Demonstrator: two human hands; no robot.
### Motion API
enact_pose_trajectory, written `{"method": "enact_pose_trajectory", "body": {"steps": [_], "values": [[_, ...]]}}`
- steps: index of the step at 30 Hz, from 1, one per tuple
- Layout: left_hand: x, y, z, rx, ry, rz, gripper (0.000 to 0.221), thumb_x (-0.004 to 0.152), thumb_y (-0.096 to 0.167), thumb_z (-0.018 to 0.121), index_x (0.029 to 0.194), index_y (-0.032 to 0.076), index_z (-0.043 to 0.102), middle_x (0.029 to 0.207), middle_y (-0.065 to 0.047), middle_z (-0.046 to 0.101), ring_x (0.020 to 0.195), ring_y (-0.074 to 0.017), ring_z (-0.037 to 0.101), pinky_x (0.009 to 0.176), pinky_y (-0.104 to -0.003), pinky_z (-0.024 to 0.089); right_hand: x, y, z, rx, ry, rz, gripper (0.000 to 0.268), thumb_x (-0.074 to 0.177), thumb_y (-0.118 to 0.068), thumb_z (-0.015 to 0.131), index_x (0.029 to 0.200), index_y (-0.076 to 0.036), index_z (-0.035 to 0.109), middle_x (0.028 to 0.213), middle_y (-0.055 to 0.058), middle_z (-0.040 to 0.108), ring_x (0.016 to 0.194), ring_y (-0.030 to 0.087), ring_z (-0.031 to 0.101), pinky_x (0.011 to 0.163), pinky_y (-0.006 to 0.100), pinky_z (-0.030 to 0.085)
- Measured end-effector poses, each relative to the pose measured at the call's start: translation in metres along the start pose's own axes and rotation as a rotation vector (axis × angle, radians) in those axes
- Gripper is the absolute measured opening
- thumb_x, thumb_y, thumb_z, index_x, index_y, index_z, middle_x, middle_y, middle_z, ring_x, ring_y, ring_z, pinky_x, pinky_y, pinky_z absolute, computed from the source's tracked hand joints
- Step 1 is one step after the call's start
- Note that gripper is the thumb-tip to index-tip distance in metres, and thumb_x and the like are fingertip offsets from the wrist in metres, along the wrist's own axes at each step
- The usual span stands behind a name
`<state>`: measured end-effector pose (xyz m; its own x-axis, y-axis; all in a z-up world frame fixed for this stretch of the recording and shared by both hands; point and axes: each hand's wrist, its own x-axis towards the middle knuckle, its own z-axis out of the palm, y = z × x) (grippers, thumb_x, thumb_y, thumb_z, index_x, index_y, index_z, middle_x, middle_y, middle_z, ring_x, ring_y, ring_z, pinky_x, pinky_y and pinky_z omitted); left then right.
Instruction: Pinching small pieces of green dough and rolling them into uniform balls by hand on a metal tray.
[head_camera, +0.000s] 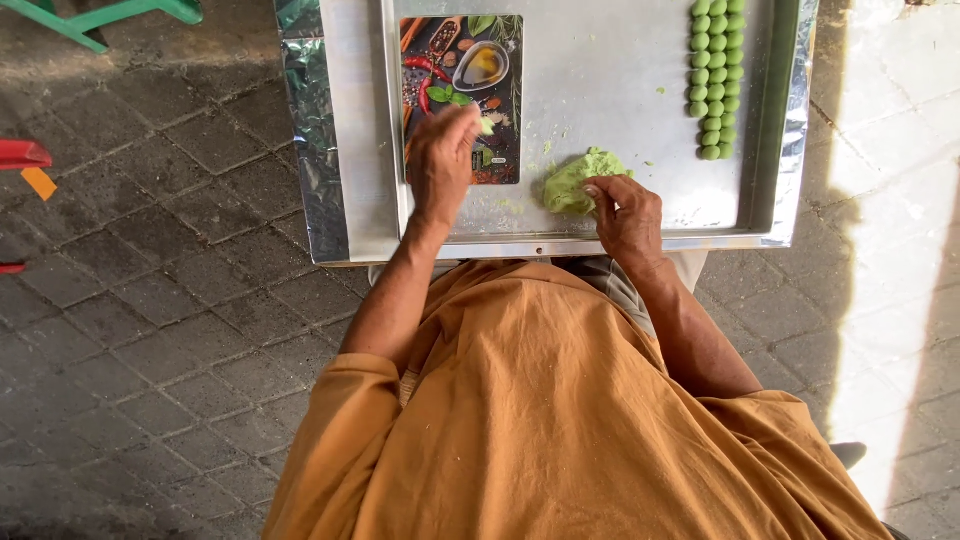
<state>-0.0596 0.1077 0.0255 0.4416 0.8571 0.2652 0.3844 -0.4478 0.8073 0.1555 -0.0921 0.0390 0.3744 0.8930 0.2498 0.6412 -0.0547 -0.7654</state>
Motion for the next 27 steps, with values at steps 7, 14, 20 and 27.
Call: {"method": "enact_pose_trajectory", "body": {"steps": [7, 14, 20, 27], "values": [[0.029, -0.038, -0.007, 0.463, -0.013, 0.163, 0.033, 0.102, 0.012, 0.065, 0.135, 0.012, 0.062, 0.124, -0.017, 0.074, 0.13, -0.0334, 0.062, 0.121, -0.063, 0.014, -0.005, 0.003, -0.009, -0.303, -0.01, -0.149, 0.012, 0.101, -0.005, 0.076, 0.113, -0.009, 0.077, 0.094, 0.007, 0.078, 0.081, 0.024, 0.071, 0.085, 0.043, 0.051], [0.011, -0.032, -0.05, 0.179, 0.113, -0.165, 0.052, 0.115, 0.045, 0.014, 0.164, 0.03, 0.027, 0.172, -0.014, 0.02, 0.163, -0.0273, 0.023, 0.132, -0.049, -0.009, -0.014, 0.006, -0.019, -0.186, 0.016, -0.116, 0.012, 0.108, -0.004, 0.066, 0.115, 0.002, 0.074, 0.085, 0.013, 0.071, 0.066, 0.022, 0.064, 0.055, 0.034, 0.051], [0.004, -0.054, -0.085, -0.211, 0.26, -0.242, 0.08, 0.104, 0.071, 0.003, 0.163, 0.02, 0.021, 0.167, -0.014, 0.037, 0.158, -0.0333, 0.033, 0.13, -0.052, 0.029, -0.008, 0.001, -0.015, -0.266, -0.006, -0.113, 0.011, 0.108, -0.007, 0.067, 0.112, -0.001, 0.075, 0.083, 0.009, 0.07, 0.061, 0.019, 0.062, 0.049, 0.031, 0.049], [-0.017, -0.119, -0.092, -0.719, 0.44, -0.415, 0.069, 0.11, 0.065, 0.017, 0.158, 0.019, 0.038, 0.146, -0.019, 0.062, 0.138, -0.0314, 0.059, 0.122, -0.045, 0.032, -0.004, -0.005, -0.012, -0.301, 0.066, -0.134, 0.008, 0.102, -0.011, 0.072, 0.108, -0.011, 0.078, 0.073, 0.011, 0.07, 0.056, 0.034, 0.068, 0.049, 0.042, 0.057]]}}
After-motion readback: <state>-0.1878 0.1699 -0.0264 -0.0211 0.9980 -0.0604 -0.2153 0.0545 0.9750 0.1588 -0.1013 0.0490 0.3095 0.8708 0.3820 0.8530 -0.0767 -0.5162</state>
